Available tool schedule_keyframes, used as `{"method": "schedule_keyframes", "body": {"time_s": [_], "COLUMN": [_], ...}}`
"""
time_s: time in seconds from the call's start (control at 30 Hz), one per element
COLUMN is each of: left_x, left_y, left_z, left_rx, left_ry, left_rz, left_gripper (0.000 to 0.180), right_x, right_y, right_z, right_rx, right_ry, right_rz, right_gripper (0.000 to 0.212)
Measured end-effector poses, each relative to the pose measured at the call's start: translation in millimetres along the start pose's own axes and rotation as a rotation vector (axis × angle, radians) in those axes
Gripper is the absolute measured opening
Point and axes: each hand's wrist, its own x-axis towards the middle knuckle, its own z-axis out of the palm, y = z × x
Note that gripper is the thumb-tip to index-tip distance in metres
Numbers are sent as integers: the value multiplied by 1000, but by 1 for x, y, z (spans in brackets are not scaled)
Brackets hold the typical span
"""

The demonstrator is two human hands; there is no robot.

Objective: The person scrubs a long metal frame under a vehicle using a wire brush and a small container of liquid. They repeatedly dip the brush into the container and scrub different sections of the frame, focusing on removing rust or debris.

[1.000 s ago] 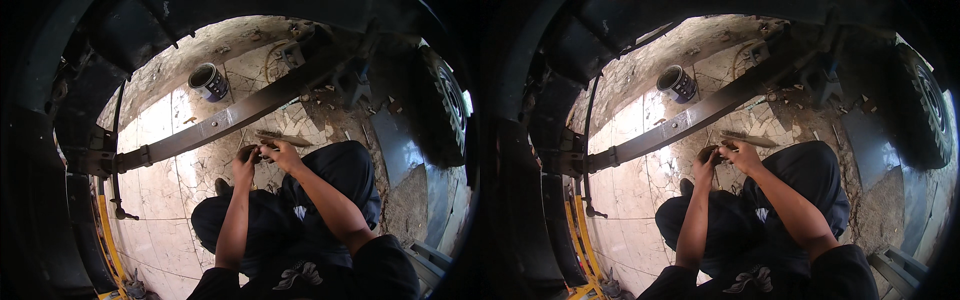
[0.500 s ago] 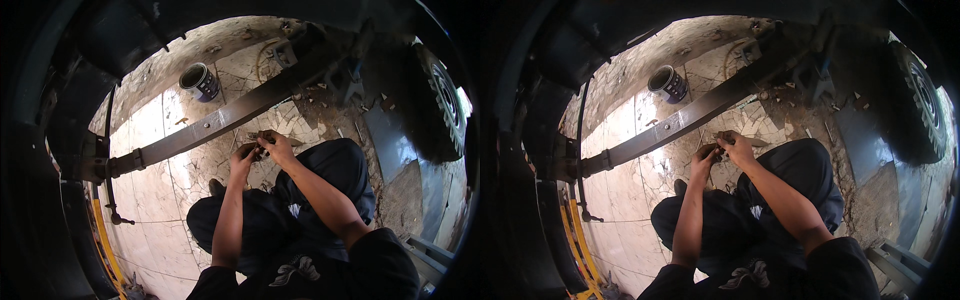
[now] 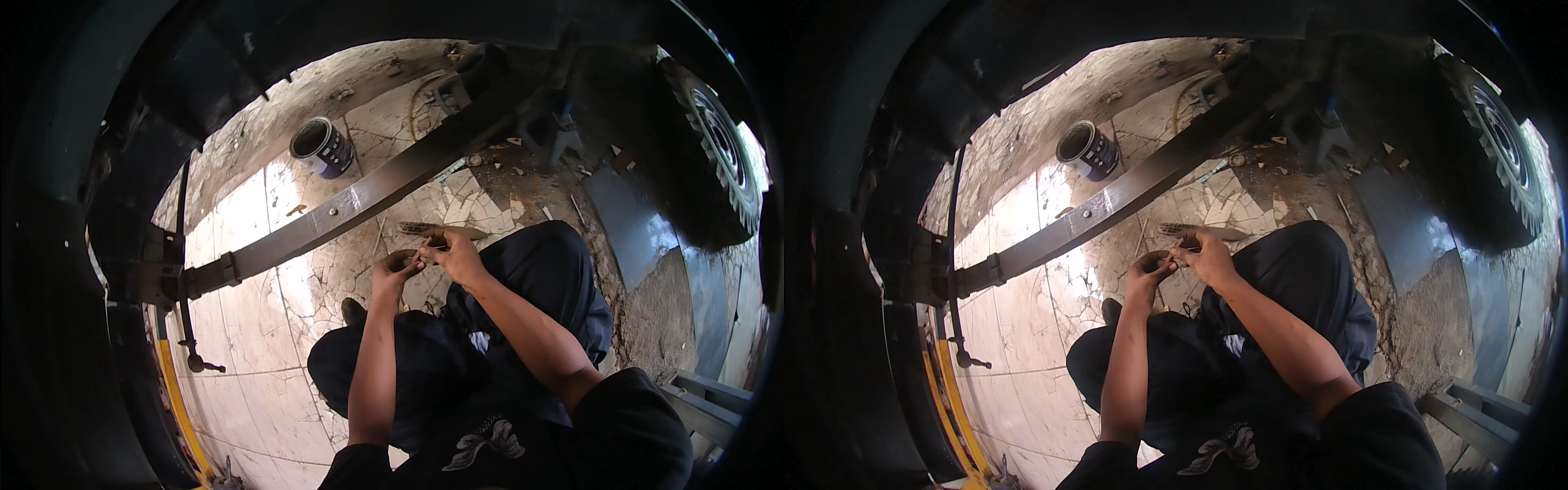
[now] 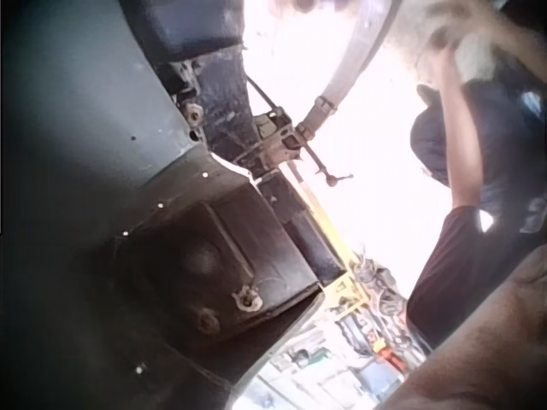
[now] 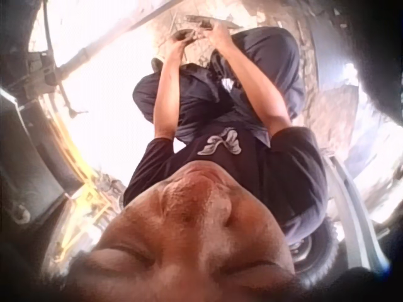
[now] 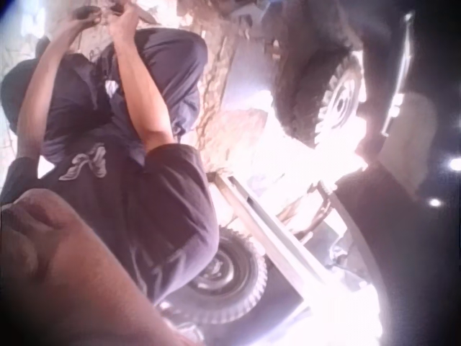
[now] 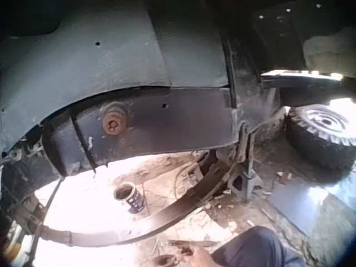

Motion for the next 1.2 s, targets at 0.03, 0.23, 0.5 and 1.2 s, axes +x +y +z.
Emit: {"method": "schedule_keyframes", "body": {"time_s": [0.03, 0.23, 0.5, 1.2], "left_x": [0, 10, 16, 16], "left_y": [-2, 3, 9, 17], "left_z": [-1, 4, 10, 4], "left_rx": [-15, -22, 183, -131], "left_ry": [-14, 10, 198, 201], "left_rz": [2, 49, 115, 133], "left_gripper": [42, 28, 20, 21], "right_x": [-3, 10, 17, 20], "right_y": [-3, -11, -24, -35], "right_z": [0, 6, 7, 13], "right_rx": [-1, 212, -13, 272], "right_ry": [1, 81, 43, -85], "right_rz": [12, -85, -3, 41], "right_gripper": [39, 36, 38, 31]}}
